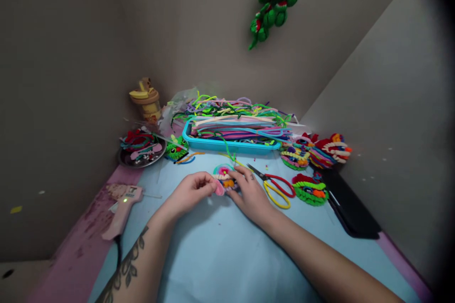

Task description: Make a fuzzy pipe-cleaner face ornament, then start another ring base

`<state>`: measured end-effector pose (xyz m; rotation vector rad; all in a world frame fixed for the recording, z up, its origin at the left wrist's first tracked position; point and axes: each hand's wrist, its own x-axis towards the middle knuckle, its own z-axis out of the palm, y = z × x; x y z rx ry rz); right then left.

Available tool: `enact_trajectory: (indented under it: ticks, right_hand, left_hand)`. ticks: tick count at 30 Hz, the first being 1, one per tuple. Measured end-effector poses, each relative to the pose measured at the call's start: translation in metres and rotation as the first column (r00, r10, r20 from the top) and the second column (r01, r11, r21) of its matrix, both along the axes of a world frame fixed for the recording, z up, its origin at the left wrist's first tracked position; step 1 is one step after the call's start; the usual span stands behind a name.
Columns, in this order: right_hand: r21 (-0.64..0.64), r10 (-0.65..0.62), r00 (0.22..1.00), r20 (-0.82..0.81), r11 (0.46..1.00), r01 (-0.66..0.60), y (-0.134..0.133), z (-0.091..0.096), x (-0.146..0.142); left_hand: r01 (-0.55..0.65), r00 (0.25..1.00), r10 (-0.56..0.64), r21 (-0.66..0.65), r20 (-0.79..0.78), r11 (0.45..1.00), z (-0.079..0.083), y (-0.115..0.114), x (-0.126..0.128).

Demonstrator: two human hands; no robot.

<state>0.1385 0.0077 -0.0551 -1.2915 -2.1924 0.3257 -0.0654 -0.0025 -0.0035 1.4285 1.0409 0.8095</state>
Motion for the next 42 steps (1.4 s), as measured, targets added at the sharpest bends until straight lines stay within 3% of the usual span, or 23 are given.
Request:
enact_trajectory:
  ticks: [3, 5, 8, 10, 12, 16, 21, 25, 28, 34, 42]
  right_hand:
    - [0.022, -0.03, 0.999, -0.041, 0.999, 0.031, 0.015, 0.008, -0.004]
    - [0.006, -0.025, 0.986, -0.163, 1.0, 0.026, 0.017, 0.016, -0.005]
    - [-0.169, -0.03, 0.901, -0.434, 0.984, -0.048, 0.006, 0.026, -0.006]
    - [-0.333, -0.071, 0.814, -0.577, 0.93, -0.155, -0.006, 0.03, -0.009]
    - [-0.414, -0.116, 0.75, -0.651, 0.882, -0.223, -0.015, 0.03, -0.014]
    - [-0.44, -0.149, 0.793, -0.59, 0.883, -0.162, -0.022, 0.028, -0.018]
    - [-0.203, -0.031, 0.872, -0.488, 0.976, -0.079, -0.02, 0.028, -0.013]
    - [-0.131, 0.041, 0.877, -0.478, 0.984, -0.118, -0.017, 0.025, -0.009]
    - [-0.135, 0.062, 0.894, -0.445, 0.981, -0.136, -0.016, 0.021, -0.007]
    - [-0.131, 0.092, 0.908, -0.409, 0.979, -0.158, -0.016, 0.016, -0.005]
    - [-0.221, 0.007, 0.924, -0.382, 0.97, -0.099, -0.018, 0.019, -0.009]
  left_hand:
    - [-0.065, 0.998, 0.066, 0.028, -0.014, 0.997, 0.0, 0.0, 0.001]
    - [-0.11, 0.994, 0.111, 0.055, -0.015, 0.992, 0.0, 0.0, 0.002]
    - [-0.166, 0.986, 0.165, 0.086, 0.013, 0.982, -0.002, 0.0, 0.005]
    - [-0.195, 0.981, 0.193, 0.092, 0.031, 0.976, -0.004, -0.001, 0.009]
    - [-0.211, 0.977, 0.209, 0.094, 0.034, 0.973, -0.006, -0.002, 0.013]
    - [-0.232, 0.972, 0.234, 0.109, -0.007, 0.967, -0.009, -0.004, 0.021]
    - [-0.273, 0.938, 0.32, 0.279, -0.136, 0.92, -0.007, -0.008, 0.02]
    - [-0.166, 0.904, 0.336, 0.506, -0.264, 0.846, -0.005, -0.009, 0.015]
    - [-0.066, 0.889, 0.316, 0.592, -0.33, 0.803, -0.007, -0.01, 0.013]
    - [0.012, 0.865, 0.315, 0.645, -0.389, 0.764, -0.011, -0.01, 0.013]
    - [0.005, 0.879, 0.282, 0.597, -0.386, 0.802, -0.008, -0.01, 0.015]
